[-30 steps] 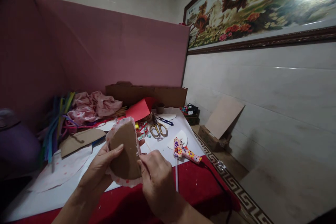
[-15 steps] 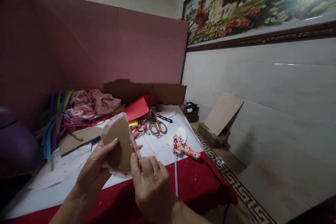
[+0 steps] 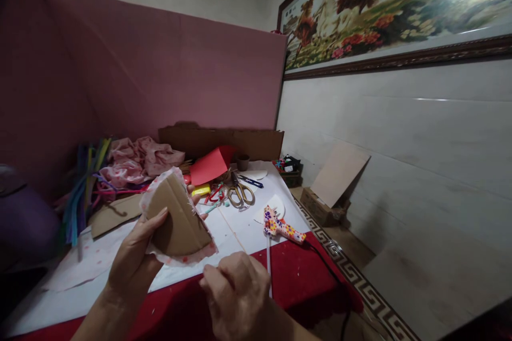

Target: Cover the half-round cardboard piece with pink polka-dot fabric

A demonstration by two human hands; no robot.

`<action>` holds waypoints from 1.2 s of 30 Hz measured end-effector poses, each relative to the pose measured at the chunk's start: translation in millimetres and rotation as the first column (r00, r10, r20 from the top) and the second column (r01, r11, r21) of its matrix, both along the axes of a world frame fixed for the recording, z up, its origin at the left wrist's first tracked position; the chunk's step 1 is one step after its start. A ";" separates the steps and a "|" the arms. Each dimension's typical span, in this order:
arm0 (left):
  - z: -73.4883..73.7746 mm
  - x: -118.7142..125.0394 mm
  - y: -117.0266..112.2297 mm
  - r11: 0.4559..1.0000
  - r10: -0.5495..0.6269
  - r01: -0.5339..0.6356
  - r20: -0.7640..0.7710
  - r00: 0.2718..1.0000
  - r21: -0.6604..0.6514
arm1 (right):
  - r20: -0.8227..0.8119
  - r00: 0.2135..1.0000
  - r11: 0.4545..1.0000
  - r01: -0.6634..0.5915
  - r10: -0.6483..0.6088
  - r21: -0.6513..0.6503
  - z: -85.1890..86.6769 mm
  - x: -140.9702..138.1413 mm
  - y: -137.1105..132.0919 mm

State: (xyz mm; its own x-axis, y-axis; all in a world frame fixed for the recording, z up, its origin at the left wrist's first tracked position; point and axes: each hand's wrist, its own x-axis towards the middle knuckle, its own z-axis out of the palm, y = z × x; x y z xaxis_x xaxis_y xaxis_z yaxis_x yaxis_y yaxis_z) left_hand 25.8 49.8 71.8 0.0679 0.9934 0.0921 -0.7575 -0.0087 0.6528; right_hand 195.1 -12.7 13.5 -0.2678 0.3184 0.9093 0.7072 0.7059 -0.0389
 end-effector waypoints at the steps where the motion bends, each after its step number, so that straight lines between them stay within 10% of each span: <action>1: 0.0 -0.3 0.0 1.000 0.007 -0.007 -0.006 1.000 0.000 | -0.091 0.995 1.000 0.024 -0.025 -0.012 0.6 -0.2 1.5; 7: -0.9 -0.1 -1.5 0.998 -0.050 0.050 -0.003 0.999 0.030 | -0.177 0.983 0.980 0.001 -0.036 -0.197 11.0 -6.3 14.7; 18: -1.8 2.1 -1.3 0.999 -0.021 0.022 -0.031 0.999 0.033 | 0.140 0.987 0.997 0.079 -0.081 0.021 10.6 -0.5 14.9; 23: -1.2 5.9 -4.9 0.999 -0.035 0.036 -0.088 0.995 0.014 | -0.042 0.999 0.999 0.024 -0.025 -0.023 13.2 -0.2 19.7; 29: -8.3 9.1 -9.3 0.996 -0.085 0.083 -0.132 0.988 -0.016 | -0.274 0.959 0.974 0.007 -0.070 -0.226 59.3 -15.3 40.0; 36: -10.7 10.6 -9.1 0.992 -0.126 0.125 -0.130 0.984 -0.016 | -0.182 0.977 0.994 0.108 -0.108 -0.009 57.9 -37.8 47.1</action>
State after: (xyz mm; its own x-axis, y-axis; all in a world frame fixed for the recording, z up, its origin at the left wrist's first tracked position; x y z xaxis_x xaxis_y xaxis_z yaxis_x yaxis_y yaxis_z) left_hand 36.3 40.7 61.1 0.2026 0.9770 0.0670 -0.6610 0.0860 0.7455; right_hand 157.3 34.4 71.4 -0.0617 0.3353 0.9401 0.7606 0.6257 -0.1732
